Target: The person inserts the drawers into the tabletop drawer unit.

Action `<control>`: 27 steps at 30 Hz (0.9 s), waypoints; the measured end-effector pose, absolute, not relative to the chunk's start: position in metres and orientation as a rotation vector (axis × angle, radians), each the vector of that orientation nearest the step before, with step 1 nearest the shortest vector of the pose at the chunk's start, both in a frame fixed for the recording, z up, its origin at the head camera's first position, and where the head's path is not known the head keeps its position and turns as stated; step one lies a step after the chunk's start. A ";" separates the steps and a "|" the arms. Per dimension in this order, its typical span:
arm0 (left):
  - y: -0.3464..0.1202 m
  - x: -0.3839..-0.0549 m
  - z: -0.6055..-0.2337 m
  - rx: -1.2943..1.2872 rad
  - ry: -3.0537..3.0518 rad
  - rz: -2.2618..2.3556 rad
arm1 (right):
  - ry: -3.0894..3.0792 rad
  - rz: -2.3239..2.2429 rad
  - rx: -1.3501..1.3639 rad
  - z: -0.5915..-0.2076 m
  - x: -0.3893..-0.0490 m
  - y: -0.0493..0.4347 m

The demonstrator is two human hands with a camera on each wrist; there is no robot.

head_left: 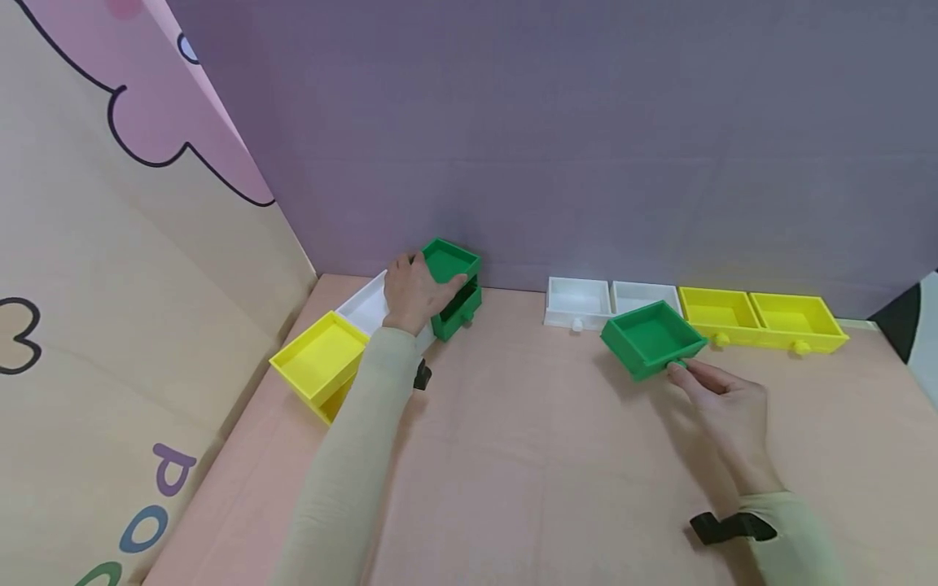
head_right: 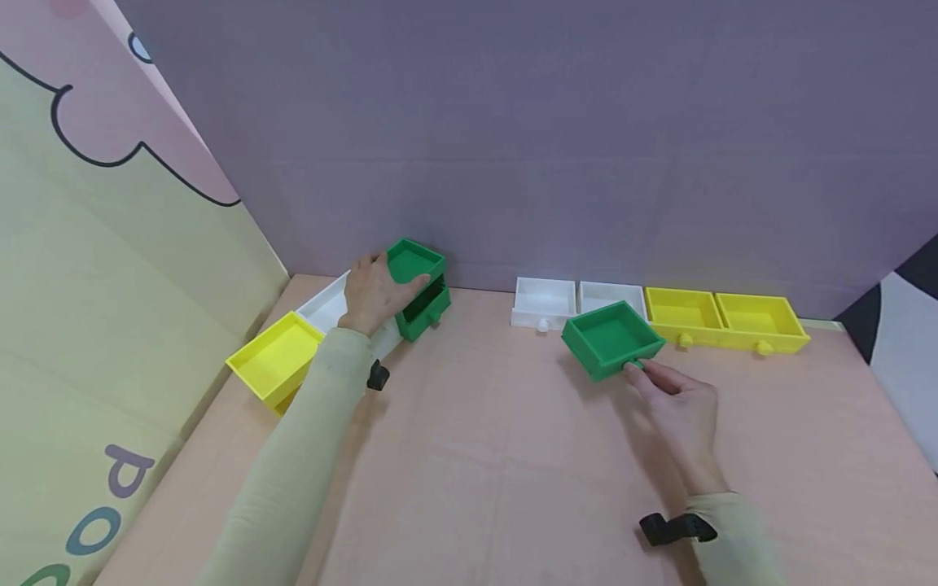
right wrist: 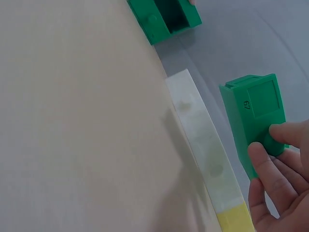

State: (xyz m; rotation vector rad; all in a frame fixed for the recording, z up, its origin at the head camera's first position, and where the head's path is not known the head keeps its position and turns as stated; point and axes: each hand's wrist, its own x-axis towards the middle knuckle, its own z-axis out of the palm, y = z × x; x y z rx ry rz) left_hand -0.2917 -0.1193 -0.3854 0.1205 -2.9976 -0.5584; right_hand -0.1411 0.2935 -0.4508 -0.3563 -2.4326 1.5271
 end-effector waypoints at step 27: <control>-0.122 -0.291 -0.384 0.125 -3.012 -0.571 | -2.473 1.613 -0.236 -0.454 -0.159 0.230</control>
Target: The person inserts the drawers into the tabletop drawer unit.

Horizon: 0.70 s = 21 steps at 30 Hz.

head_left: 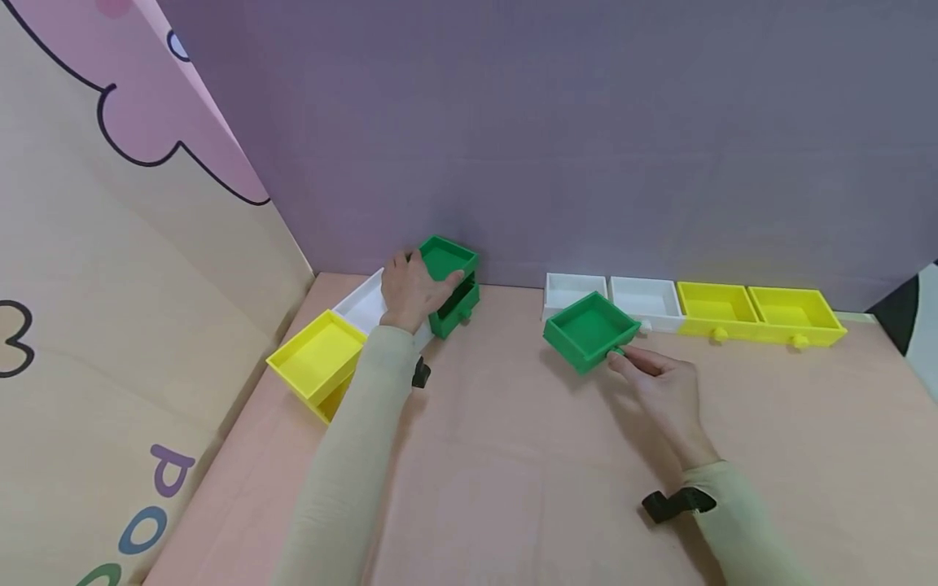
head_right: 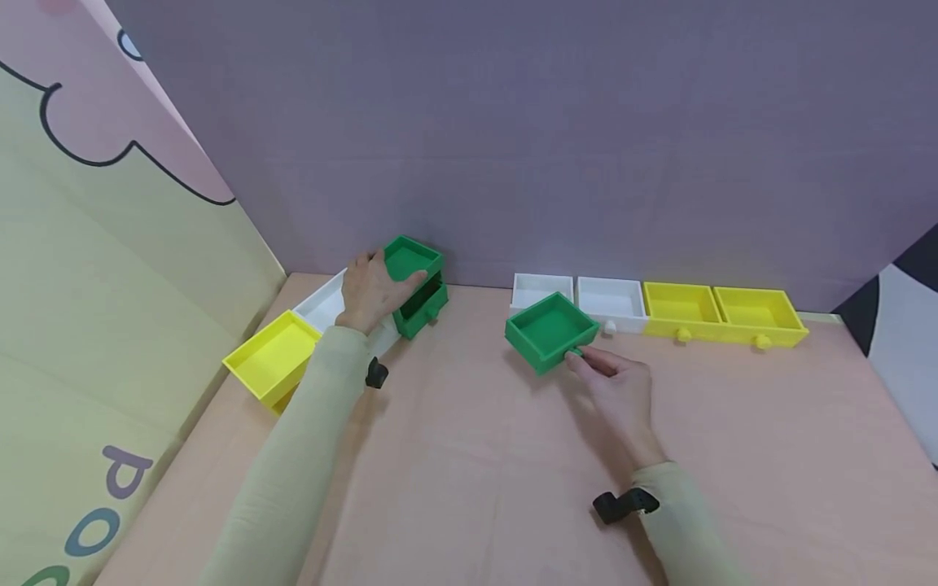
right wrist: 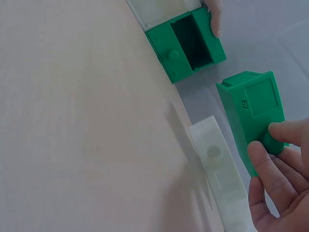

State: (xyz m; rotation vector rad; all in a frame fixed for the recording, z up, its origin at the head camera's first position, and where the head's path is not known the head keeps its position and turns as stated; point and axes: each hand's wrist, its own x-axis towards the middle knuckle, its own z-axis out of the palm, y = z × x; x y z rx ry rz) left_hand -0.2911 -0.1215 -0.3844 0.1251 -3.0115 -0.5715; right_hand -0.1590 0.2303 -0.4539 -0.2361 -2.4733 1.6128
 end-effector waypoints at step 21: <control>-0.123 -0.291 -0.386 0.119 -2.989 -0.618 | -2.515 1.723 -0.216 -0.451 -0.176 0.181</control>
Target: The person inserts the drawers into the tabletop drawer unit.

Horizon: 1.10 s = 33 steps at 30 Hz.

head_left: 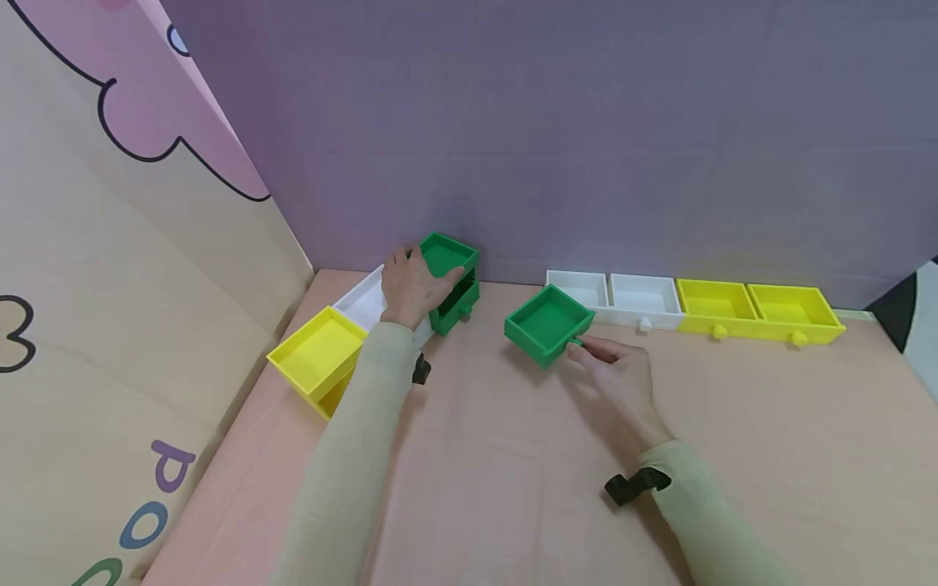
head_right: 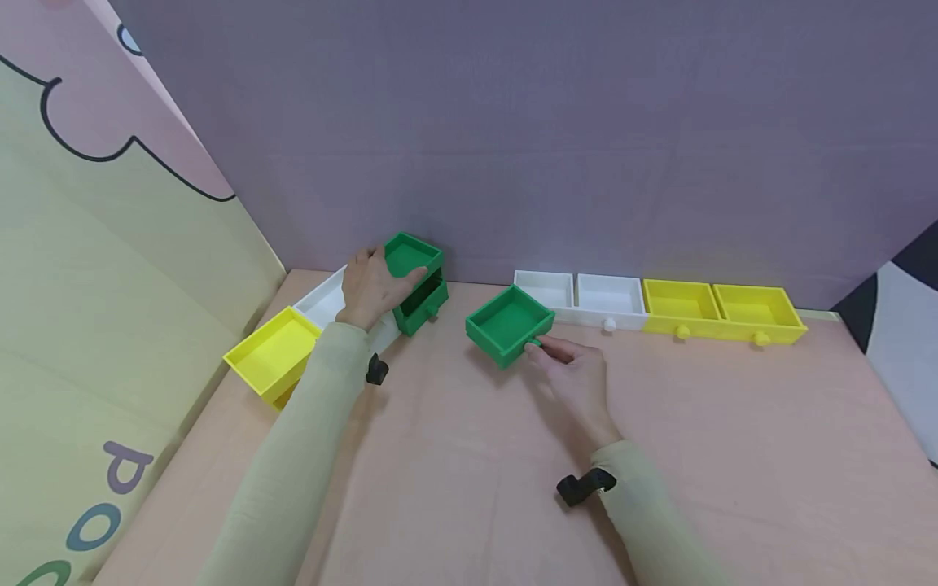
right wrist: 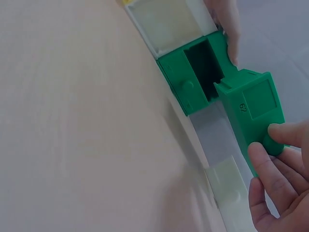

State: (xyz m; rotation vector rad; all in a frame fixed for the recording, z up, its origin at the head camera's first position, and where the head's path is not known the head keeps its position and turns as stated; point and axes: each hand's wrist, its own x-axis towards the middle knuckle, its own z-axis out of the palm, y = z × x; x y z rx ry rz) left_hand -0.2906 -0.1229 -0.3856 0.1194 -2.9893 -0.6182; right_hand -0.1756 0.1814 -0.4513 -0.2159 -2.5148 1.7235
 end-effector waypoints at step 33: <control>-0.121 -0.291 -0.385 0.136 -3.009 -0.620 | -2.519 1.760 -0.057 -0.453 -0.215 0.123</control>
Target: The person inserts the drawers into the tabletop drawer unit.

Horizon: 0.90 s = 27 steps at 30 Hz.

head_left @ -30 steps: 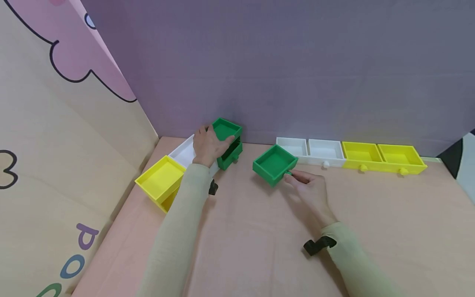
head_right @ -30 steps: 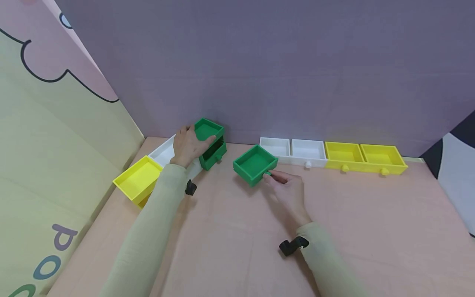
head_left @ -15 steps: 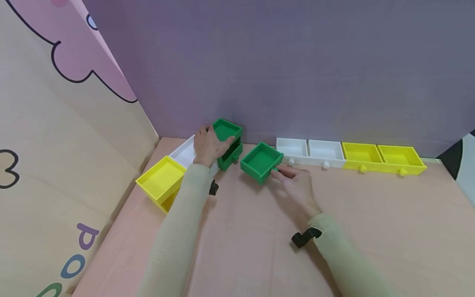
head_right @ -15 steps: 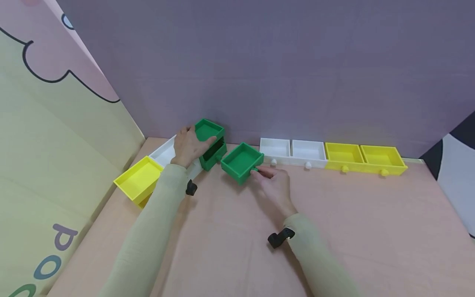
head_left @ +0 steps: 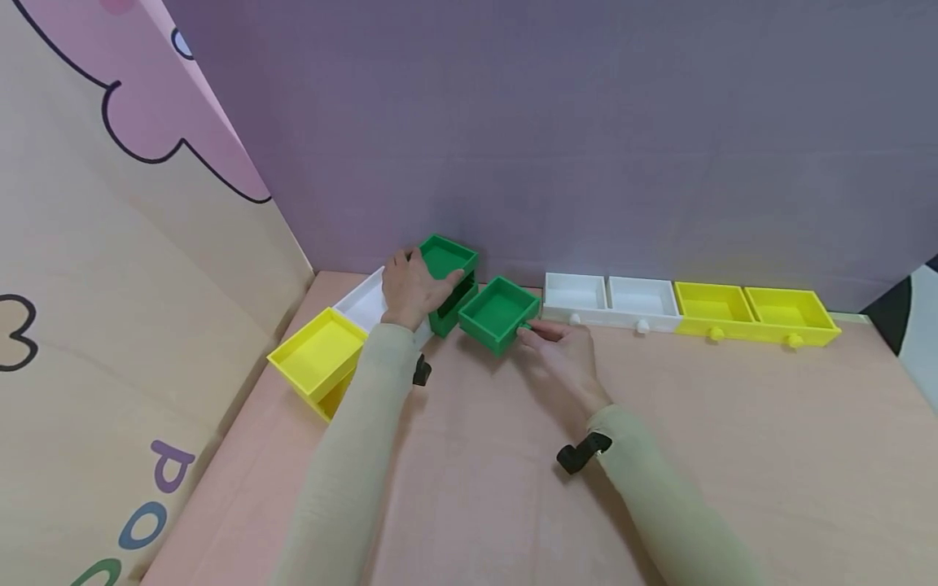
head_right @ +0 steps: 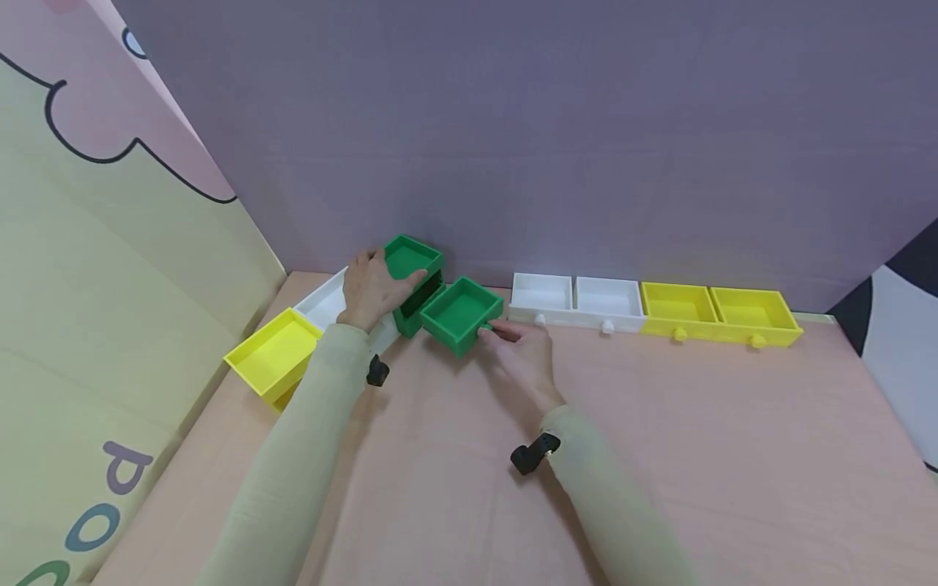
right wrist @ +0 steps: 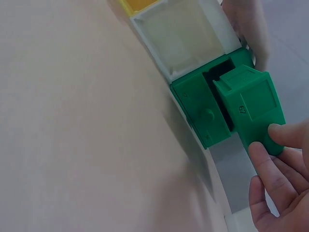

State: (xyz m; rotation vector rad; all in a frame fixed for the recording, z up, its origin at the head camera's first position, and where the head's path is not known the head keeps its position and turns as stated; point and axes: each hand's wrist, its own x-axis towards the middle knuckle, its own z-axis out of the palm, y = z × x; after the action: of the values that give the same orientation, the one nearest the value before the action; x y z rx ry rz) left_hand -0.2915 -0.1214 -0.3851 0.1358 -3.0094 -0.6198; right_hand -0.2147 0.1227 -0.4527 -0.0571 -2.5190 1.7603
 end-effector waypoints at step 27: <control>-0.122 -0.291 -0.384 0.145 -3.006 -0.589 | -2.521 1.835 -0.052 -0.453 -0.237 0.093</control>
State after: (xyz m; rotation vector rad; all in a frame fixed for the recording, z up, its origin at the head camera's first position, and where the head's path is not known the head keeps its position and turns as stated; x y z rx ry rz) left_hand -0.2910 -0.1223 -0.3843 0.1449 -3.0061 -0.5894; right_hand -0.2366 0.0934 -0.4530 -0.0521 -2.5210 1.8354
